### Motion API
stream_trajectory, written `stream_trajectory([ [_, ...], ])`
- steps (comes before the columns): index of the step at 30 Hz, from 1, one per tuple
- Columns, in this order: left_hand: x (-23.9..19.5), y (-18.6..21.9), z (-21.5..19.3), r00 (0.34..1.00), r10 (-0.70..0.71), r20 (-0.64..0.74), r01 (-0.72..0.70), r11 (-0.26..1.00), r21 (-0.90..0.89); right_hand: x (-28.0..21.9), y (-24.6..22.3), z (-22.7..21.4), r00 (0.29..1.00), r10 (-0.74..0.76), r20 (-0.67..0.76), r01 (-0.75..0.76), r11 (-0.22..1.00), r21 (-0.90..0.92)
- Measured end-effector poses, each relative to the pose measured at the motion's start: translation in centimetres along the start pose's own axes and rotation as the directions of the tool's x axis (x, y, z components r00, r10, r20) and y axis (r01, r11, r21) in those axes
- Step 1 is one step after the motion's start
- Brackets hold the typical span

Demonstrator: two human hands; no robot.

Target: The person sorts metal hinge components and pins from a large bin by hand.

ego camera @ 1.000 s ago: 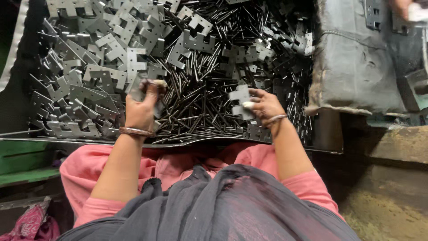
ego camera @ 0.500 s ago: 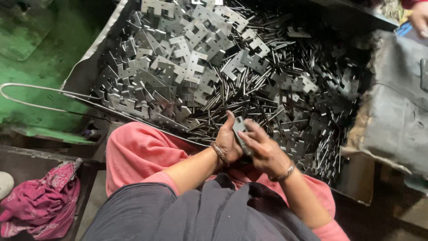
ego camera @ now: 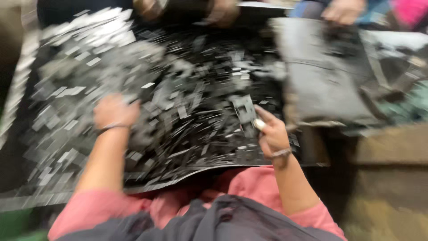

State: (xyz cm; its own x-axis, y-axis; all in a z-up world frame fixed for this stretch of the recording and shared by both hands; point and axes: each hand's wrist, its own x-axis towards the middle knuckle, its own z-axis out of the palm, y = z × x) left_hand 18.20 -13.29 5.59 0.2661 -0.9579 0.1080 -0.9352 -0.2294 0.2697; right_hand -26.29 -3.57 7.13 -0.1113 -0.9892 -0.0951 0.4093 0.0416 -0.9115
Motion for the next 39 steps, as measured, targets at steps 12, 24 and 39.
stream_trajectory([
  [12,2.5,-1.9,9.4,0.998,0.064,0.017,-0.065,0.991,0.113,10.5,-11.6,-18.0,0.862,-0.441,0.25,0.018,-0.465,-0.885],
  [24,-7.4,4.8,-0.5,0.98,0.138,0.146,0.162,-0.106,-0.981,2.8,6.6,-6.2,0.749,0.444,0.492,0.581,-0.081,-0.81],
  [39,-15.3,2.4,5.8,0.823,0.549,0.147,-0.559,0.829,0.034,2.1,9.8,-8.9,0.796,0.51,0.326,0.514,-0.284,-0.81],
])
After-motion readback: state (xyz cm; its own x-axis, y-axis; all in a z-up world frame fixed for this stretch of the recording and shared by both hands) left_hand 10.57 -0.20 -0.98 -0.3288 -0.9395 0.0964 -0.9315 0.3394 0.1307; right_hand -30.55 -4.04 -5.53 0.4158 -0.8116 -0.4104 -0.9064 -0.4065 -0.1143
